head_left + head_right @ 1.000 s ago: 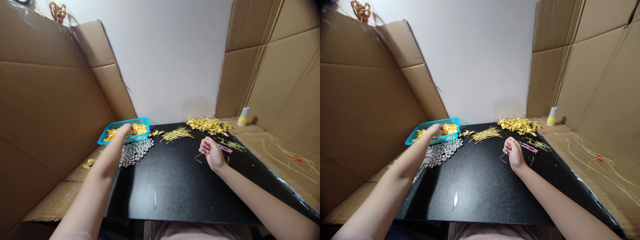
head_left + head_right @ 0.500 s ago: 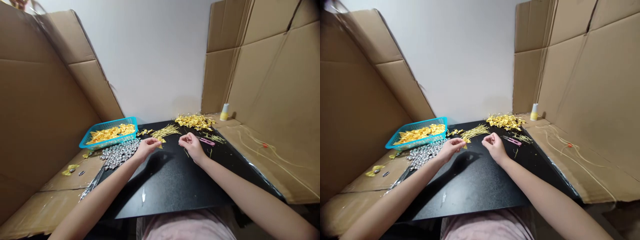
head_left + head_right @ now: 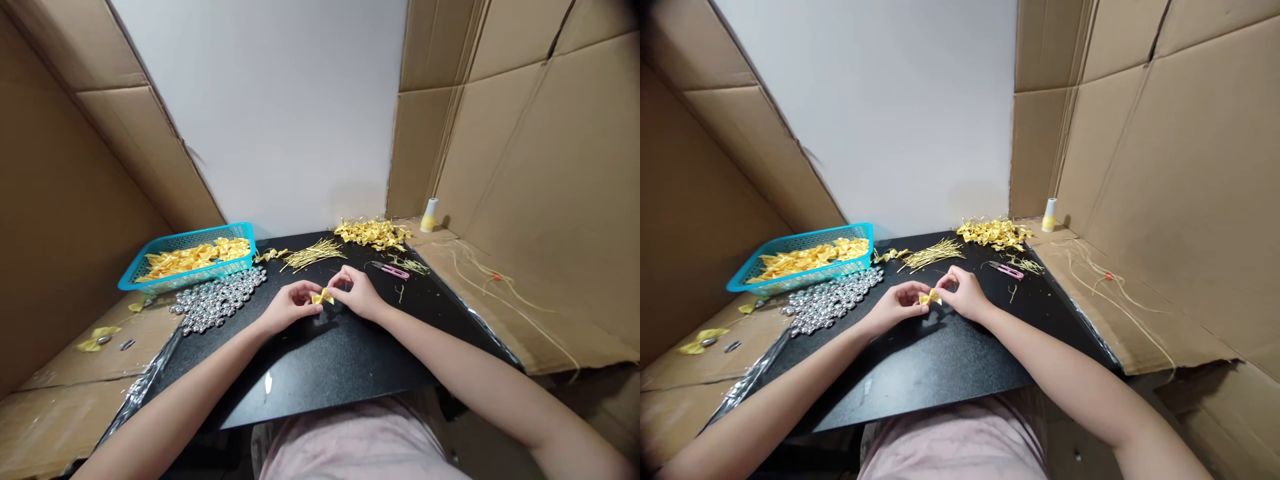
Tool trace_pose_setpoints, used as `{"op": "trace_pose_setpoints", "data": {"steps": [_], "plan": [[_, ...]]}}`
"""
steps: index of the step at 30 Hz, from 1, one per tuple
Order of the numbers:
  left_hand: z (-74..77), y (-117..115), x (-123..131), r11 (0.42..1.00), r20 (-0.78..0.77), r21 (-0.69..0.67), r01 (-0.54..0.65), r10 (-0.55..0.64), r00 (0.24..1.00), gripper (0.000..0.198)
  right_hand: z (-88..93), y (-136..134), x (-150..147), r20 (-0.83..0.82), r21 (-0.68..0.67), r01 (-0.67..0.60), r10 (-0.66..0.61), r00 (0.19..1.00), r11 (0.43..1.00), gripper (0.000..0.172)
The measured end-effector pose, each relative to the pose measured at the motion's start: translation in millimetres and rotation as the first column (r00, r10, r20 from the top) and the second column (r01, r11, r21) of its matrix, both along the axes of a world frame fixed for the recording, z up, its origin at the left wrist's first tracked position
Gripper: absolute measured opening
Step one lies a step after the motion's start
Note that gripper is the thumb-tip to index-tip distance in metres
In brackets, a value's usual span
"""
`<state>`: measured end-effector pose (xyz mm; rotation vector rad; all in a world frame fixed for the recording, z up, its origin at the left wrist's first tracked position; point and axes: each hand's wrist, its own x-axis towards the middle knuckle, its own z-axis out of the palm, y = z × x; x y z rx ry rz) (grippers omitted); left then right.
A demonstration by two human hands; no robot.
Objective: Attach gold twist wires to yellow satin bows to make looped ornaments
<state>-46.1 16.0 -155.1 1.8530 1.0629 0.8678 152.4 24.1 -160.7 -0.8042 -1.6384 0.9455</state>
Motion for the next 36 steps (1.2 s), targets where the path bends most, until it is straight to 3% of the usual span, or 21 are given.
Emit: {"op": "trace_pose_setpoints", "data": {"steps": [4,8,18,22,25,29,32,36], "plan": [[2.6,-4.6,-0.9,0.973,-0.045,0.216,-0.086,0.098,0.994,0.028,-4.1,4.1,-1.7,-0.124,-0.156,0.007,-0.026,0.992,0.988,0.042],[7.5,-7.0,0.6,0.92,-0.128,0.387,-0.058,0.116,0.985,0.014,-5.1,4.0,-2.8,-0.133,-0.184,-0.007,-0.018,0.991,0.983,0.05],[5.6,-4.4,0.3,0.907,-0.309,0.419,0.052,0.089,0.947,0.012,-7.3,1.1,-3.4,-0.059,-0.113,0.002,-0.008,0.998,0.994,0.035],[4.1,-3.6,1.2,0.921,-0.357,0.382,0.077,0.07,0.932,0.015,-5.5,-1.1,-1.6,0.036,-0.002,0.057,-0.057,0.998,0.998,0.02],[4.1,-3.5,1.8,0.927,-0.383,0.363,0.097,0.054,0.922,0.016,2.2,-5.1,3.3,0.155,0.199,0.081,-0.113,0.981,0.977,0.015],[3.8,-3.5,2.0,0.928,-0.4,0.352,0.119,0.034,0.916,0.018,12.3,-7.8,11.0,0.417,0.518,-0.132,-0.115,0.901,0.845,0.02],[3.2,-3.4,2.2,0.927,-0.402,0.353,0.127,0.027,0.915,0.017,12.8,-6.2,13.3,0.564,0.592,-0.258,-0.164,0.809,0.764,0.021],[2.2,-3.4,2.2,0.92,-0.405,0.364,0.143,0.018,0.914,0.016,8.9,-3.2,12.7,0.624,0.598,-0.258,-0.238,0.744,0.758,0.018]]}}
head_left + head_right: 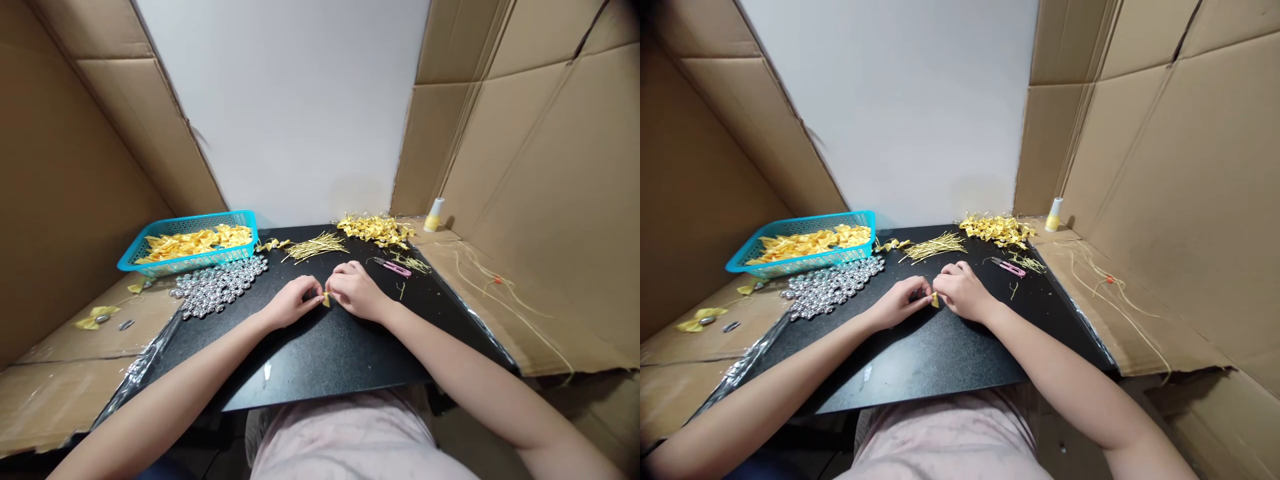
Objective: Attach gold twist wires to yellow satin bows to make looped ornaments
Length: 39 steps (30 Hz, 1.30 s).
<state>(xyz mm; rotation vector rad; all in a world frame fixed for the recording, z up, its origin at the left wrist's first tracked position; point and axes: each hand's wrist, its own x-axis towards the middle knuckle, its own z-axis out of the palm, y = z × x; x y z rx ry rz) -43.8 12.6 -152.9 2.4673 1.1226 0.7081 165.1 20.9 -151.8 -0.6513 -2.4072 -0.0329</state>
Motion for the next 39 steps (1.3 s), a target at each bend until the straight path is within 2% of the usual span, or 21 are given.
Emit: {"op": "trace_pose_setpoints", "data": {"steps": [16,20,24,27,30,33,36,39], "plan": [[-2.5,-1.1,-0.2,0.998,-0.021,0.055,0.039,-0.038,0.999,0.011,-3.8,2.5,0.3,0.037,0.003,0.014,-0.014,0.999,1.0,0.017],[-1.5,-0.5,-0.9,0.999,-0.014,0.048,0.013,-0.012,1.0,0.012,-3.3,4.6,1.9,0.053,0.092,0.005,-0.01,0.999,0.996,0.014],[0.3,-0.1,-1.5,0.999,-0.012,0.035,-0.012,0.013,1.0,0.013,-2.3,5.1,1.5,0.079,0.214,0.007,-0.025,0.997,0.977,0.02],[1.0,0.7,-2.0,1.0,-0.015,0.017,-0.011,0.011,1.0,0.014,-3.6,5.9,0.8,0.065,0.22,0.002,-0.017,0.998,0.975,0.023],[0.7,2.4,-3.1,1.0,-0.02,-0.005,-0.002,0.002,1.0,0.015,-4.8,7.7,1.2,0.014,0.139,0.005,-0.007,1.0,0.99,0.023],[0.5,4.3,-4.7,1.0,-0.024,-0.027,0.014,-0.015,1.0,0.017,-3.6,9.0,2.0,-0.056,-0.023,0.003,-0.004,0.998,1.0,0.02],[0.9,5.5,-6.4,0.997,-0.031,-0.058,0.057,-0.059,0.998,0.018,-0.4,9.4,2.3,-0.094,-0.245,-0.018,-0.005,0.996,0.969,0.019],[1.1,6.8,-7.4,0.992,-0.026,-0.094,0.081,-0.084,0.996,0.019,1.8,10.2,2.4,-0.111,-0.376,-0.011,-0.033,0.993,0.927,0.017]]}}
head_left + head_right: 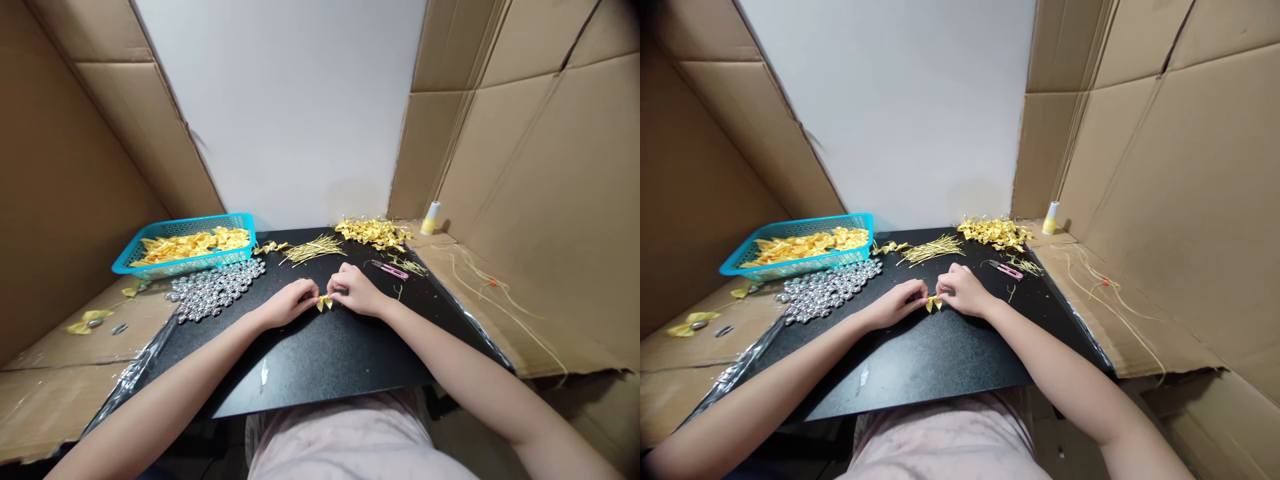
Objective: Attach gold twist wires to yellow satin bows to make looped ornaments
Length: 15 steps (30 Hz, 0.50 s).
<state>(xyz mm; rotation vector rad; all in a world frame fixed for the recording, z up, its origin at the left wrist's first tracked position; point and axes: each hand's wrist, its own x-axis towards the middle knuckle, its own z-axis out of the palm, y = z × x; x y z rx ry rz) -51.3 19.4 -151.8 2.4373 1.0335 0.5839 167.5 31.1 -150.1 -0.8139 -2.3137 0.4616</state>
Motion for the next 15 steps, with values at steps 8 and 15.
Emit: {"op": "trace_pose_setpoints", "data": {"steps": [8,15], "plan": [[-1.6,4.2,-0.8,0.993,0.052,-0.115,0.009,-0.003,0.999,0.024,-2.9,7.4,1.6,-0.058,-0.126,0.024,-0.031,0.998,0.992,0.013],[1.0,4.4,-1.5,0.974,0.116,-0.218,0.058,-0.033,0.993,0.028,1.7,6.7,1.1,-0.075,-0.165,-0.013,0.0,0.997,0.986,0.014]]}}
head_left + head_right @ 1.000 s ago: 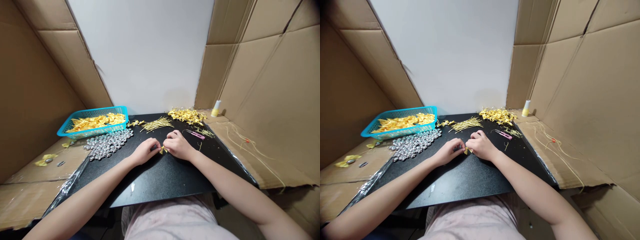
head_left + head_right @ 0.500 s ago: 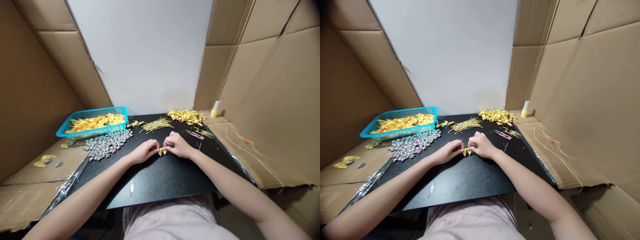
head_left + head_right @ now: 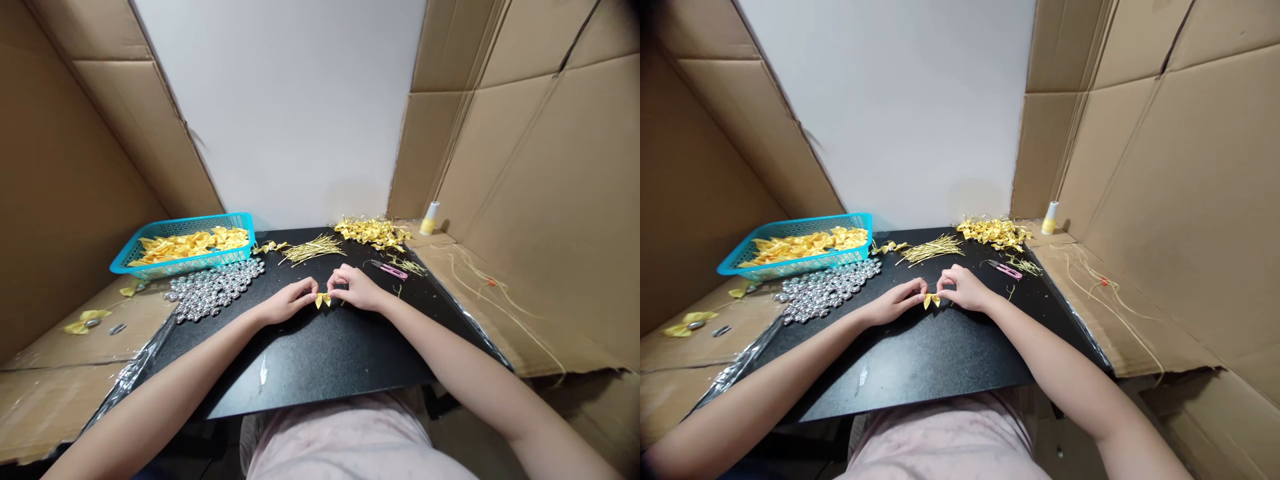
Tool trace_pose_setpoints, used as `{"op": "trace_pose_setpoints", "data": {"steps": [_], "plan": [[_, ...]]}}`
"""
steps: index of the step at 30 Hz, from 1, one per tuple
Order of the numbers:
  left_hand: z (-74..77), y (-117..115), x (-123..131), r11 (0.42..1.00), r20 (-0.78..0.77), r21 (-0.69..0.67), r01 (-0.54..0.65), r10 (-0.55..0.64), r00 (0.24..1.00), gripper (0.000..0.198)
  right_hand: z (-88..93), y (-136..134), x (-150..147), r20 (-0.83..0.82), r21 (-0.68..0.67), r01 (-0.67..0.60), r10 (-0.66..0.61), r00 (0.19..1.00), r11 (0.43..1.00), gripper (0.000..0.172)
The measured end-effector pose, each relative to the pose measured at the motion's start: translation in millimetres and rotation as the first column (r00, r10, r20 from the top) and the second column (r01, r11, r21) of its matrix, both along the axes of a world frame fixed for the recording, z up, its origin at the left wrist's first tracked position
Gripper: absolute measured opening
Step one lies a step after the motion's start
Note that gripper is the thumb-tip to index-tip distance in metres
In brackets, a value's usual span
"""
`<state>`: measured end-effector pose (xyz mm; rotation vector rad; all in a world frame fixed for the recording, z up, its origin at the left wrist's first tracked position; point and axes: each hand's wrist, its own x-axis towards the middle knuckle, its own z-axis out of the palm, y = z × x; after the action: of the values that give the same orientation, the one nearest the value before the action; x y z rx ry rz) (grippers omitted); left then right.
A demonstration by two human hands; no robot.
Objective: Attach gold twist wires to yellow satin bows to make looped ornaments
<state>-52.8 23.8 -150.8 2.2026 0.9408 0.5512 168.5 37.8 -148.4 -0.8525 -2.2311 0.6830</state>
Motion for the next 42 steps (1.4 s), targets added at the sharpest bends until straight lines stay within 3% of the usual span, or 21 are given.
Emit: {"op": "trace_pose_setpoints", "data": {"steps": [9,20,26,31,42], "plan": [[-0.4,3.2,-0.2,0.996,0.096,-0.084,0.034,-0.026,0.995,0.033,2.4,-0.6,0.1,-0.047,-0.014,-0.007,0.006,0.999,1.0,0.014],[-2.1,0.3,0.3,0.995,0.051,-0.094,-0.012,0.017,0.999,0.031,-8.0,-0.3,-2.9,-0.178,-0.143,-0.01,-0.015,0.984,0.99,0.01],[-5.0,1.2,1.5,0.996,0.062,-0.058,-0.062,0.066,0.996,0.031,-22.9,6.3,-7.8,-0.302,-0.327,-0.046,-0.058,0.952,0.944,0.027],[-3.8,0.3,2.4,0.995,0.059,-0.045,-0.087,0.09,0.994,0.031,-26.6,8.6,-9.1,-0.353,-0.38,-0.037,-0.108,0.929,0.924,0.042],[1.3,0.7,4.0,0.999,0.045,-0.036,-0.021,0.022,0.999,0.029,-19.2,3.8,-13.0,-0.395,-0.394,-0.051,-0.119,0.911,0.917,0.039]]}}
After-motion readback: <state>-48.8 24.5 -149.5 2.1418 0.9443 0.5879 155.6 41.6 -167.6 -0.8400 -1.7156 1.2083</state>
